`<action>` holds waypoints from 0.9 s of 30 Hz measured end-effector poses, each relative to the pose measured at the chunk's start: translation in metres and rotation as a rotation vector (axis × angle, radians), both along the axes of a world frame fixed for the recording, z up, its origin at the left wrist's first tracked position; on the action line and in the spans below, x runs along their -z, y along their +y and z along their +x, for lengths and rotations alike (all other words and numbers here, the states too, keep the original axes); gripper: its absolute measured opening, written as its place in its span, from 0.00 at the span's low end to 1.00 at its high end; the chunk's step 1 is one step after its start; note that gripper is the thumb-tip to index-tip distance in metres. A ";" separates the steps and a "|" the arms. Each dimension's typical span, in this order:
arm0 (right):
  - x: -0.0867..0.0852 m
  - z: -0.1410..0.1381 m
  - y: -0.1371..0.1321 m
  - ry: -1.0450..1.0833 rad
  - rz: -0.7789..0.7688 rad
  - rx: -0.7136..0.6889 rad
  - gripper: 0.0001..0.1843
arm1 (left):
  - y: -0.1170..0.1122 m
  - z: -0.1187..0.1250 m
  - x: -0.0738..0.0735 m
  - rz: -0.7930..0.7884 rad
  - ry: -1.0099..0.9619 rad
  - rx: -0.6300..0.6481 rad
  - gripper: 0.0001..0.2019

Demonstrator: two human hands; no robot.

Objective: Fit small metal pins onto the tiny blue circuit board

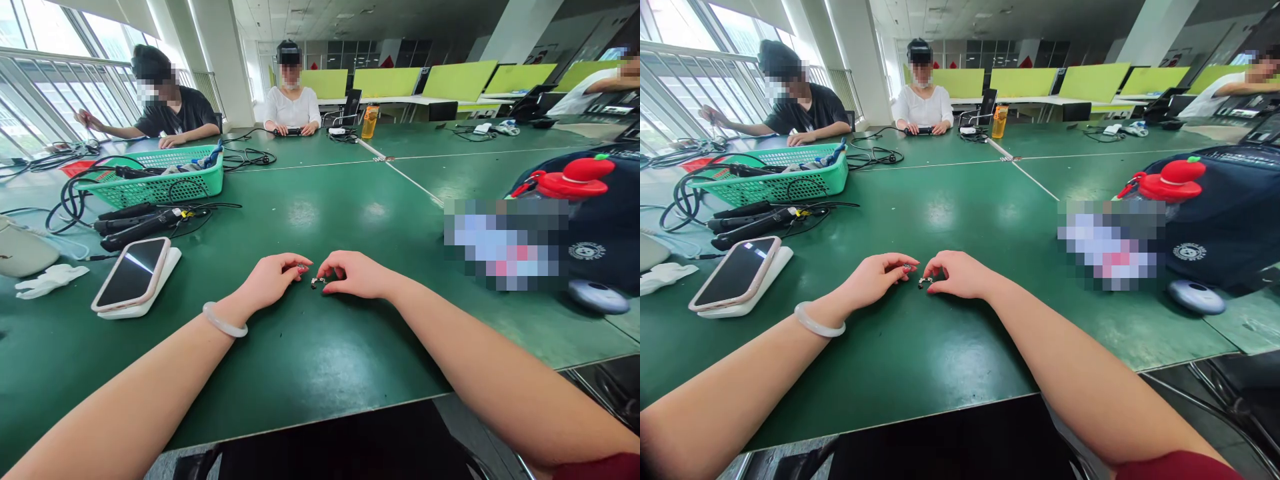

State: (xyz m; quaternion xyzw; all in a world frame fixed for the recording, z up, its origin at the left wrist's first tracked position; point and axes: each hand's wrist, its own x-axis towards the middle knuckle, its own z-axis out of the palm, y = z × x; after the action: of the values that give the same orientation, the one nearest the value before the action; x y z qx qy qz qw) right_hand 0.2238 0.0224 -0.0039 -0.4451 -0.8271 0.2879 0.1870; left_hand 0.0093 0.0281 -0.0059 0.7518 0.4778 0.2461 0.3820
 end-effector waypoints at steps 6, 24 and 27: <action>0.001 -0.003 0.000 -0.082 0.027 0.014 0.02 | 0.002 0.001 0.004 -0.008 -0.049 0.013 0.15; 0.004 -0.018 -0.006 0.460 0.012 0.158 0.05 | -0.008 0.008 -0.005 0.146 0.014 -0.005 0.21; 0.006 -0.020 -0.006 0.459 0.032 0.169 0.05 | -0.008 0.007 -0.005 0.168 0.043 -0.010 0.22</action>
State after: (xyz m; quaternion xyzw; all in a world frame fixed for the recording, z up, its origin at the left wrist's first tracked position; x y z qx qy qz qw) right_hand 0.2043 0.0162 -0.0098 -0.4327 -0.7272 0.3515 0.4005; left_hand 0.0167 0.0201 -0.0008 0.7839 0.4673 0.2710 0.3062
